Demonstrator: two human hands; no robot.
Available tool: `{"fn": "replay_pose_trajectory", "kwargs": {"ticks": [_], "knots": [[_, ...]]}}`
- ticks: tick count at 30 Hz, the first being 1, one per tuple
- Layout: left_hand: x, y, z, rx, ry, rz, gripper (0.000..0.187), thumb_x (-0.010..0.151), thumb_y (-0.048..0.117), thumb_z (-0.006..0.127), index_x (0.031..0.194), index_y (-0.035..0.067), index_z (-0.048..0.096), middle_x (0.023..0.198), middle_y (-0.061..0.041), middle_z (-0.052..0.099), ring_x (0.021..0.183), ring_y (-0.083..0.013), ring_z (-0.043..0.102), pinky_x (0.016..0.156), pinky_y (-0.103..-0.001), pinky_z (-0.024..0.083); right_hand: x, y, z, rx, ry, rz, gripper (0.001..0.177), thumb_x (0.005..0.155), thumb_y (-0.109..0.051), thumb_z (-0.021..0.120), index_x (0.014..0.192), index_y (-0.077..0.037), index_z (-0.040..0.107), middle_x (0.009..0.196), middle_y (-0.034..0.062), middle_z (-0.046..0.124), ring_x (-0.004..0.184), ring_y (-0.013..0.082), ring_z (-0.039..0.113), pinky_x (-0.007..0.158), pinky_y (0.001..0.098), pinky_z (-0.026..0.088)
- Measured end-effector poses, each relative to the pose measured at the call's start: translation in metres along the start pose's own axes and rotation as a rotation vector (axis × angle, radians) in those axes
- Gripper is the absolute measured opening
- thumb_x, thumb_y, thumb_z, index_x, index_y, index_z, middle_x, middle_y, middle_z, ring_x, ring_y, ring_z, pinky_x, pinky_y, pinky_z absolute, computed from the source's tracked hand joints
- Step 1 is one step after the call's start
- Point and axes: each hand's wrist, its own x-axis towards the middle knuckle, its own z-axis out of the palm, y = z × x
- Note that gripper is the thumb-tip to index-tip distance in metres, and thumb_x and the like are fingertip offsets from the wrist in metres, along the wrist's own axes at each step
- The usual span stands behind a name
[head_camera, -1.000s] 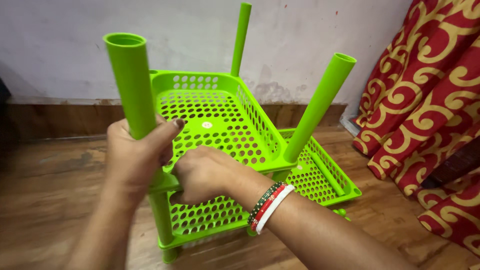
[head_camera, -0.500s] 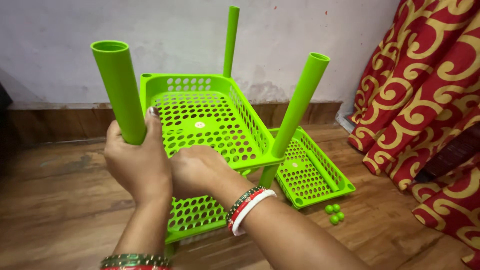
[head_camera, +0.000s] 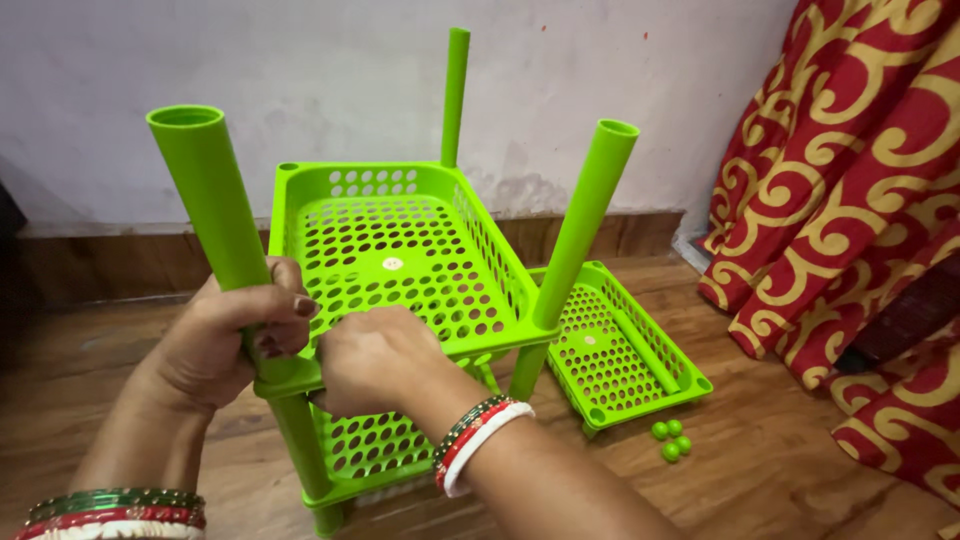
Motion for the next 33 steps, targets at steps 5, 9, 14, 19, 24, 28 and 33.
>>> {"fn": "replay_pose_trajectory", "kwargs": {"ticks": [5, 9, 14, 19, 24, 28, 33], "knots": [[-0.004, -0.020, 0.033, 0.309, 0.601, 0.232, 0.020, 0.083, 0.017, 0.074, 0.075, 0.006, 0.060, 0.060, -0.003, 0.053, 0.050, -0.0134, 0.047, 0.049, -0.031, 0.037, 0.000, 0.002, 0.004, 0.007, 0.034, -0.001, 0.031, 0.076, -0.040, 0.071, 0.093, -0.016, 0.080, 0.096, 0.0126, 0.077, 0.091, 0.0320, 0.074, 0.080, 0.0461, 0.058], [-0.004, -0.039, 0.059, 0.685, 1.019, 0.514, 0.020, 0.089, 0.020, 0.079, 0.090, 0.003, 0.068, 0.076, -0.001, 0.070, 0.067, -0.0075, 0.065, 0.062, -0.025, 0.048, -0.002, 0.003, 0.006, 0.004, 0.062, -0.001, 0.035, 0.076, -0.045, 0.075, 0.093, -0.015, 0.081, 0.095, 0.0131, 0.077, 0.089, 0.0333, 0.074, 0.081, 0.0455, 0.058], [0.000, -0.037, 0.045, 0.635, 0.922, 0.386, 0.020, 0.087, 0.015, 0.077, 0.078, 0.000, 0.067, 0.067, -0.007, 0.064, 0.058, -0.0133, 0.059, 0.055, -0.031, 0.044, -0.002, 0.003, 0.006, 0.009, 0.054, 0.004, 0.032, 0.074, -0.041, 0.075, 0.091, -0.016, 0.081, 0.094, 0.0129, 0.077, 0.089, 0.0328, 0.074, 0.081, 0.0451, 0.058], [-0.004, -0.027, 0.016, 0.319, 0.469, 0.206, 0.023, 0.083, 0.011, 0.068, 0.065, 0.003, 0.056, 0.053, -0.005, 0.050, 0.044, -0.0154, 0.043, 0.049, -0.033, 0.037, 0.000, 0.003, 0.005, -0.006, 0.042, -0.053, 0.024, 0.074, -0.031, 0.068, 0.089, -0.018, 0.081, 0.095, 0.0102, 0.078, 0.089, 0.0306, 0.075, 0.078, 0.0454, 0.059], [-0.004, -0.016, 0.000, 0.184, 0.151, 0.062, 0.021, 0.077, 0.009, 0.062, 0.062, 0.008, 0.048, 0.051, -0.001, 0.043, 0.042, -0.0136, 0.037, 0.057, -0.030, 0.042, 0.000, 0.001, 0.001, -0.014, -0.027, -0.021, 0.026, 0.076, -0.033, 0.067, 0.087, -0.015, 0.081, 0.095, 0.0107, 0.078, 0.089, 0.0299, 0.075, 0.079, 0.0452, 0.059], [-0.010, -0.021, 0.026, 0.390, 0.485, 0.250, 0.029, 0.088, 0.019, 0.070, 0.068, 0.006, 0.053, 0.055, -0.004, 0.052, 0.047, -0.0139, 0.048, 0.070, -0.031, 0.054, -0.001, 0.002, 0.002, -0.003, 0.039, -0.014, 0.026, 0.074, -0.033, 0.070, 0.090, -0.016, 0.081, 0.095, 0.0118, 0.078, 0.089, 0.0307, 0.074, 0.079, 0.0450, 0.059], [-0.008, -0.030, 0.073, 0.720, 1.056, 0.521, 0.025, 0.092, 0.023, 0.080, 0.091, 0.002, 0.066, 0.077, -0.001, 0.068, 0.069, -0.0110, 0.063, 0.065, -0.033, 0.051, -0.001, 0.001, 0.003, 0.011, 0.033, 0.004, 0.032, 0.074, -0.042, 0.074, 0.092, -0.017, 0.080, 0.094, 0.0128, 0.077, 0.087, 0.0327, 0.074, 0.079, 0.0459, 0.059]]}}
